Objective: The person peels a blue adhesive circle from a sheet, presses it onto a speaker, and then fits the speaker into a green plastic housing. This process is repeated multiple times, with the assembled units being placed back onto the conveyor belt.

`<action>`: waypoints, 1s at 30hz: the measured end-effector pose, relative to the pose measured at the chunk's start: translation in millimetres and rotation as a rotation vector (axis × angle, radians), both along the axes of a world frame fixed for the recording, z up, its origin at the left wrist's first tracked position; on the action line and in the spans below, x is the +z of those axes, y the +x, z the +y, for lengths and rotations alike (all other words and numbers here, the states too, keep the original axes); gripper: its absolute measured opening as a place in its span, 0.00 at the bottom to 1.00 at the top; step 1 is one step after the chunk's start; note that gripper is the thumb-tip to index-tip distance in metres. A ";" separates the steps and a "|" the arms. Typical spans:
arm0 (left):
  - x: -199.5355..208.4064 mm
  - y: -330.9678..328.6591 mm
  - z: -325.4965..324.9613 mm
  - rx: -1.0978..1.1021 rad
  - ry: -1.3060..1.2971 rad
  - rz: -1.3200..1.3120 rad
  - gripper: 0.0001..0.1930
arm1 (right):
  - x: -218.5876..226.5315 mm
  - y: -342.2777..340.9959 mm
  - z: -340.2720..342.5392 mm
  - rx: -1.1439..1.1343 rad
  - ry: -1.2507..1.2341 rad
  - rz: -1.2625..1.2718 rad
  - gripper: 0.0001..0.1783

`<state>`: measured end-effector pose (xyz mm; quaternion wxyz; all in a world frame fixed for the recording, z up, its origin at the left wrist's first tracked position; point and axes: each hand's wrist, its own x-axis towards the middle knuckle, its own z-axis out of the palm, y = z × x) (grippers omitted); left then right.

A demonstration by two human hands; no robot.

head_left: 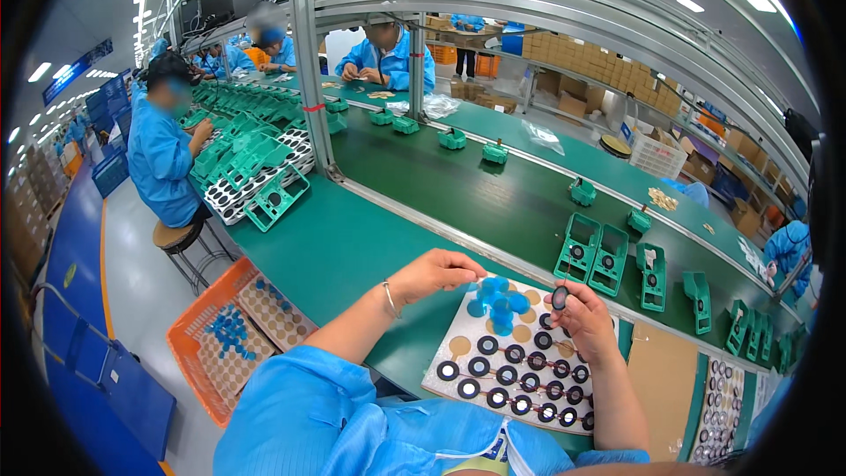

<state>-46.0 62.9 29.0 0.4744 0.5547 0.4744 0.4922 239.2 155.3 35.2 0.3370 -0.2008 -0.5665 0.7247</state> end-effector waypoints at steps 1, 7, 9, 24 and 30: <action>1.7 -6.4 -3.8 0.011 -0.072 -0.119 0.08 | 0.4 -0.2 0.3 0.009 0.002 0.004 0.22; -15.3 -79.0 -24.4 0.479 0.076 0.063 0.07 | 4.8 2.8 -4.4 -0.003 -0.014 0.035 0.19; -31.1 -125.1 -35.9 0.780 0.208 0.329 0.05 | 5.4 -0.4 -6.5 -0.019 -0.011 0.033 0.18; -53.3 -308.4 -110.3 1.464 -0.451 1.507 0.30 | 27.7 -16.6 -4.8 -0.018 0.116 -0.022 0.16; -28.5 -303.7 -97.3 1.322 -0.497 1.191 0.26 | 26.9 -24.8 -11.4 -0.050 0.114 -0.056 0.16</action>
